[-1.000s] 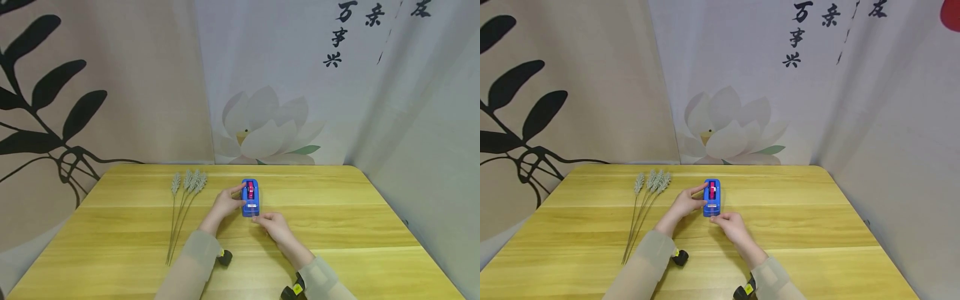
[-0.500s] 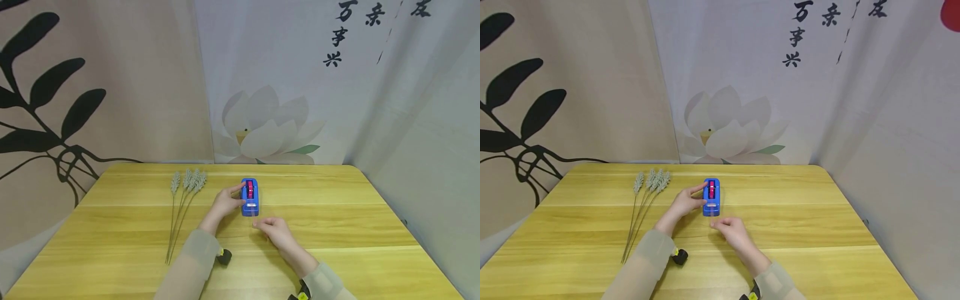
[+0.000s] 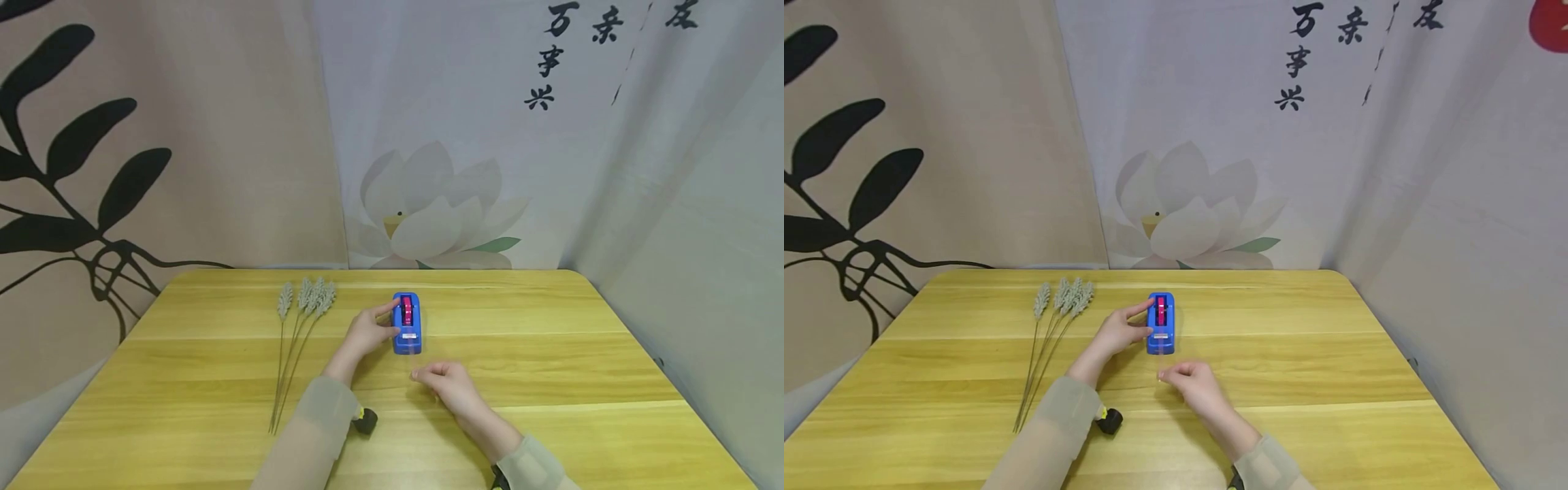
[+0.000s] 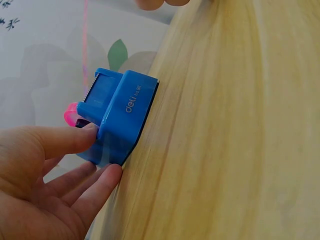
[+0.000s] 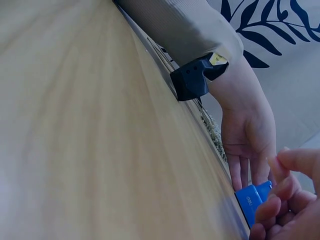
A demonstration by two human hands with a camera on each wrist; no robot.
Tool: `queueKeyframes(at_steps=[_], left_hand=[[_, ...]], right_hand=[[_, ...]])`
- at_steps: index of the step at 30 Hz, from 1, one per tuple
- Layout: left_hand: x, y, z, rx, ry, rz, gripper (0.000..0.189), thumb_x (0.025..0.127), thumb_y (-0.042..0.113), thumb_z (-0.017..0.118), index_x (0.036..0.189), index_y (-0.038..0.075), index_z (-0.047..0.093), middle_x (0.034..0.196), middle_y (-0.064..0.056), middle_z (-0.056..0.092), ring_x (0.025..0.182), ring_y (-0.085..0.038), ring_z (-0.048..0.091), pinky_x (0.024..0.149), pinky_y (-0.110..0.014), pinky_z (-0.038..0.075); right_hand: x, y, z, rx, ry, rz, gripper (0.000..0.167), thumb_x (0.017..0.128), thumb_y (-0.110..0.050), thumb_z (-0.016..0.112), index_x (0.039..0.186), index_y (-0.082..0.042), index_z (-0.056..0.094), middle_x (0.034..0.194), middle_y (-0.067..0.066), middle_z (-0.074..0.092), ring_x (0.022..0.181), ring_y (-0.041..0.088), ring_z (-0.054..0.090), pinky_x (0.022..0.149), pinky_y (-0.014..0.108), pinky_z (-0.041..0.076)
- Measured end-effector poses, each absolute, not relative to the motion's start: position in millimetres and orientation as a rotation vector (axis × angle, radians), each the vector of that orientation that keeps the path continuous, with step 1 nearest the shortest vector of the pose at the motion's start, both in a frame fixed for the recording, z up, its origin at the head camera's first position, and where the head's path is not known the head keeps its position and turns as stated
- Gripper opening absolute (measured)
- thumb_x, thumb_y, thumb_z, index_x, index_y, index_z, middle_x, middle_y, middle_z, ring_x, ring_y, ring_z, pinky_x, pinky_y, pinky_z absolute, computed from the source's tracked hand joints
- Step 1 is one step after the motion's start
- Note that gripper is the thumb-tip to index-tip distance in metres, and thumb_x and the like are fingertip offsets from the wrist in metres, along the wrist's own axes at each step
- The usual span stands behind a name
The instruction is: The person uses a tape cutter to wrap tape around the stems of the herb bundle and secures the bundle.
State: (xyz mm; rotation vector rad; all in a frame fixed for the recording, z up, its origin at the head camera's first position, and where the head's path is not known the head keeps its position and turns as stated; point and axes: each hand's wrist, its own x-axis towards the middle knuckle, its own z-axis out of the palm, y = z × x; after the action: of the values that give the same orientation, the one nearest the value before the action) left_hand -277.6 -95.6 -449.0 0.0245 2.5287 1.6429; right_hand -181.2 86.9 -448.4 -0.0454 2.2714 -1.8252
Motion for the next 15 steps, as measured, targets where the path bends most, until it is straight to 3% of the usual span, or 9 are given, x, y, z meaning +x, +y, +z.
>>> queueKeyframes(at_steps=[7,12,15], left_hand=[[-276.3,-96.1,-447.5,0.036,2.524,1.661,0.057,0.086,0.01,0.073,0.136,0.032,0.056,0.144,-0.018,0.045,0.125,-0.038,0.049,0.092,-0.045,0.048],[-275.6,-95.6,-446.7,0.023,2.51,1.67,0.058,0.086,0.009,0.073,0.136,0.032,0.056,0.143,-0.018,0.046,0.123,-0.037,0.052,0.089,-0.042,0.05],[-274.6,-95.6,-445.7,0.029,2.514,1.663,0.058,0.086,0.009,0.073,0.137,0.031,0.056,0.142,-0.019,0.047,0.121,-0.036,0.054,0.085,-0.039,0.052]], right_hand=[[-182.4,88.8,-459.7,-0.073,2.276,-1.795,0.028,0.088,-0.019,0.07,0.089,0.008,0.071,0.07,0.0,0.056,0.064,0.015,0.044,0.06,0.028,0.039],[-178.0,89.2,-459.3,-0.107,2.284,-1.801,0.027,0.088,-0.019,0.069,0.088,0.009,0.071,0.095,0.007,0.069,0.073,0.016,0.05,0.065,0.031,0.042],[-173.4,89.7,-455.3,-0.124,2.277,-1.8,0.027,0.087,-0.019,0.07,0.087,0.007,0.071,0.098,0.007,0.069,0.075,0.016,0.052,0.067,0.03,0.042]])
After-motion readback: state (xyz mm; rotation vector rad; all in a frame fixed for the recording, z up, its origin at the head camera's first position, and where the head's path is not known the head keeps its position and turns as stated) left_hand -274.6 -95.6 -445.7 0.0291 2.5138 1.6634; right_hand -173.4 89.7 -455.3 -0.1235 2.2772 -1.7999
